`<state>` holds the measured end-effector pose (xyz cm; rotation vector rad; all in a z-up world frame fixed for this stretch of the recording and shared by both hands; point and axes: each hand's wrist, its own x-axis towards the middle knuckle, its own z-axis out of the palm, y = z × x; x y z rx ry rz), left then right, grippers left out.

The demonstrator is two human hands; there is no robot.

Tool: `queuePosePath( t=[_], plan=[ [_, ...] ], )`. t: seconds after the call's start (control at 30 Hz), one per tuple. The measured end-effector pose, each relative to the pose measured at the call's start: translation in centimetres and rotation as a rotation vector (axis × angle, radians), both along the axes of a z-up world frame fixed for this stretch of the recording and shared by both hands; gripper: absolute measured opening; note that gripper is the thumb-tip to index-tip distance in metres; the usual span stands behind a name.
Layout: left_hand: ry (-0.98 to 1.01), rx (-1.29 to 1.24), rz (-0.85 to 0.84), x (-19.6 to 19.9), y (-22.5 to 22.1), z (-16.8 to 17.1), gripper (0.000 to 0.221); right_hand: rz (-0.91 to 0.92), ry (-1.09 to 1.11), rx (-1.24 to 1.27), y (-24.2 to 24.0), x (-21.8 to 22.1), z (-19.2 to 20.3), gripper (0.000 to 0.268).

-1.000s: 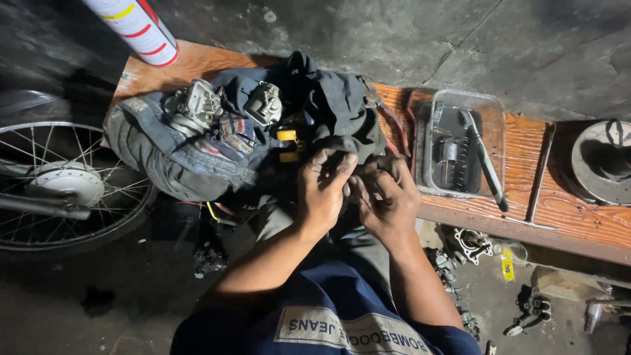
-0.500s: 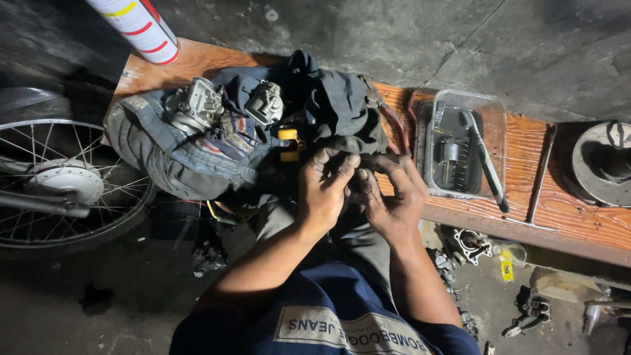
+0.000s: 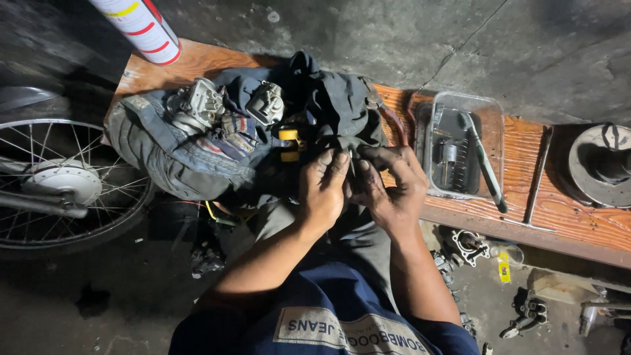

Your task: Disassembling and cleaning a motorcycle carburetor, focusing on the float and needle valve assembly.

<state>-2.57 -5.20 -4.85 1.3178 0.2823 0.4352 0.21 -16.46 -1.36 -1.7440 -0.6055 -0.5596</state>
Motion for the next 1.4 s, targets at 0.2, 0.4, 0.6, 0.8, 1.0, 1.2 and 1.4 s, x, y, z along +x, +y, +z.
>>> queuePosePath(
  t=[0.2,0.4,0.6,0.8,1.0,1.2,1.4],
  plan=[
    [0.000,0.123,0.017,-0.8,0.1,0.8,0.022,0.032,-0.002,0.016,0.2,0.3,-0.8,0.013],
    [-0.011,-0.023,0.000,0.2,0.1,-1.5,0.018,0.064,-0.024,-0.026,-0.4,0.3,-0.4,0.013],
    [0.000,-0.223,-0.095,0.5,0.3,-3.0,0.014,0.130,0.033,-0.005,-0.5,0.5,-0.6,0.016],
    [-0.089,0.127,-0.003,-0.7,-0.3,-0.1,0.018,0.200,0.090,0.063,-0.8,0.8,-0.7,0.013],
    [-0.066,0.155,0.010,-1.2,-0.4,1.1,0.020,0.255,0.157,0.161,-0.8,0.7,-1.8,0.012],
    [-0.045,0.219,0.012,-1.0,-0.1,0.9,0.023,0.276,0.151,0.196,-0.8,0.7,-1.2,0.009],
    [-0.087,0.438,-0.011,-2.0,0.5,1.6,0.043,0.136,0.095,0.363,-1.9,0.6,-2.7,0.013]
  ],
)
